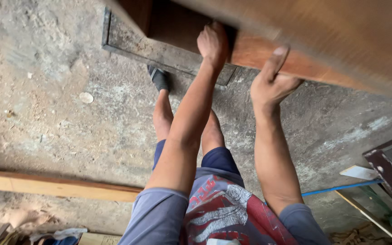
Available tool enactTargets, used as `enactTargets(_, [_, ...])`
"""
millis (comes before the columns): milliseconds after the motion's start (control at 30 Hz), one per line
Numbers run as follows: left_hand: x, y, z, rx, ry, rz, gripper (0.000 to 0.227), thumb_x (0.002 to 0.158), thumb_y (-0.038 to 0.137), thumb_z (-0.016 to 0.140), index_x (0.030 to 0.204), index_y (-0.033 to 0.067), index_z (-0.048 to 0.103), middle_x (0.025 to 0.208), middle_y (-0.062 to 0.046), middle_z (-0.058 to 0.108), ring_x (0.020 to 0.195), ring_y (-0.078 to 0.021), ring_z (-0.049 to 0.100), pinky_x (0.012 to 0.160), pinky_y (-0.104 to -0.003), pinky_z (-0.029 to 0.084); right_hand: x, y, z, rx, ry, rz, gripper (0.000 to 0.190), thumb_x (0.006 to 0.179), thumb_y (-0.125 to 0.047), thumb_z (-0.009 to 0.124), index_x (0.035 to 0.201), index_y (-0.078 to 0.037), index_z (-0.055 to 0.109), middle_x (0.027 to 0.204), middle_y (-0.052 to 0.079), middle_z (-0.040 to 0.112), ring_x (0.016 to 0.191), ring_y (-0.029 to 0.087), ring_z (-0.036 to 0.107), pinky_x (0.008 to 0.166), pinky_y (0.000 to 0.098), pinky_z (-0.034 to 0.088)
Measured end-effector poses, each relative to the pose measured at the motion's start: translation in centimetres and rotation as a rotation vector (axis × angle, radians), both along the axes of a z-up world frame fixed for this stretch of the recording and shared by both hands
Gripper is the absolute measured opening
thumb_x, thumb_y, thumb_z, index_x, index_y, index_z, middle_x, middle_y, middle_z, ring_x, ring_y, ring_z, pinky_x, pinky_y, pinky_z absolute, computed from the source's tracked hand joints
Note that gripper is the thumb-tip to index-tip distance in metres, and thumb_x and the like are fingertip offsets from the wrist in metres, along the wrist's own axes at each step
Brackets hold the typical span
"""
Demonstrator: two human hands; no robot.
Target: The person sands the surfaces of a wooden drawer and its components by hand.
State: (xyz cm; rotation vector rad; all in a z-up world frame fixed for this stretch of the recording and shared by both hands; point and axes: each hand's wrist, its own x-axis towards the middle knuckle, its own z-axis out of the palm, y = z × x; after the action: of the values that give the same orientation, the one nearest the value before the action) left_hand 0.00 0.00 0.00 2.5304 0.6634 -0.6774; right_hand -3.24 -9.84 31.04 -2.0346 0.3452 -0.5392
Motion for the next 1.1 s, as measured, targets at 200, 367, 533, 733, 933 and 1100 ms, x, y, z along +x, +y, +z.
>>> enactTargets(200, [-2.0,1.9,6.9,0.055,-0.217,-0.228,0.019,0.102,0.021,0.058,0.099,0.0123,0.075,0.100,-0.014,0.076,0.090,-0.0308,0.074,0.076,-0.042,0.058,-0.7,0.3,0.2,-0.127,-0.005,0.007,0.022,0.102,-0.008,0.051,0.082,0.000,0.048,0.076,0.004,0.053,0.063,0.023,0.054,0.066,0.0416,0.043])
enactTargets(367, [0.1,1.5,9.0,0.041,0.027,-0.483,0.018,0.077,0.031,0.066,0.089,0.0218,0.075,0.093,-0.005,0.076,0.089,-0.0235,0.072,0.070,-0.037,0.055,-1.1,-0.1,0.3,-0.329,-0.040,0.082,0.028,0.102,-0.005,0.054,0.075,-0.003,0.046,0.072,0.006,0.048,0.063,0.025,0.052,0.073,0.0470,0.047])
enactTargets(533, [-2.0,2.5,8.2,0.075,-0.028,-0.301,0.027,0.110,0.026,0.052,0.101,0.0163,0.076,0.098,-0.009,0.077,0.091,-0.0249,0.074,0.077,-0.037,0.056,-0.7,0.0,0.0,-0.200,0.005,0.044,0.016,0.100,-0.004,0.050,0.084,-0.005,0.054,0.079,0.005,0.054,0.069,0.023,0.058,0.075,0.0421,0.049])
enactTargets(733, [-2.8,1.1,5.8,0.097,-0.289,-0.452,0.023,0.085,0.030,0.059,0.091,0.0130,0.073,0.095,-0.012,0.076,0.087,-0.0306,0.075,0.070,-0.045,0.060,-1.2,-0.7,-1.0,-0.292,-0.040,0.013,0.016,0.094,0.002,0.052,0.083,-0.004,0.043,0.079,0.008,0.044,0.071,0.027,0.048,0.078,0.0468,0.043])
enactTargets(933, [-3.3,4.3,13.8,-0.171,-0.206,-0.128,0.038,0.091,0.038,0.069,0.104,0.0031,0.063,0.103,-0.023,0.072,0.084,-0.0425,0.072,0.069,-0.051,0.058,0.9,0.1,0.2,-0.305,-0.084,-0.006,0.009,0.103,-0.004,0.057,0.103,0.004,0.055,0.094,0.015,0.059,0.086,0.032,0.060,0.080,0.0480,0.047])
enactTargets(1100, [-1.3,1.5,11.2,-0.049,-0.506,-0.204,0.019,0.091,0.013,0.058,0.107,0.0126,0.067,0.116,-0.027,0.068,0.097,-0.0414,0.073,0.082,-0.047,0.061,2.6,0.0,2.1,-0.191,-0.028,0.064,0.032,0.115,-0.012,0.053,0.088,0.004,0.057,0.074,0.010,0.056,0.063,0.027,0.057,0.060,0.0395,0.039])
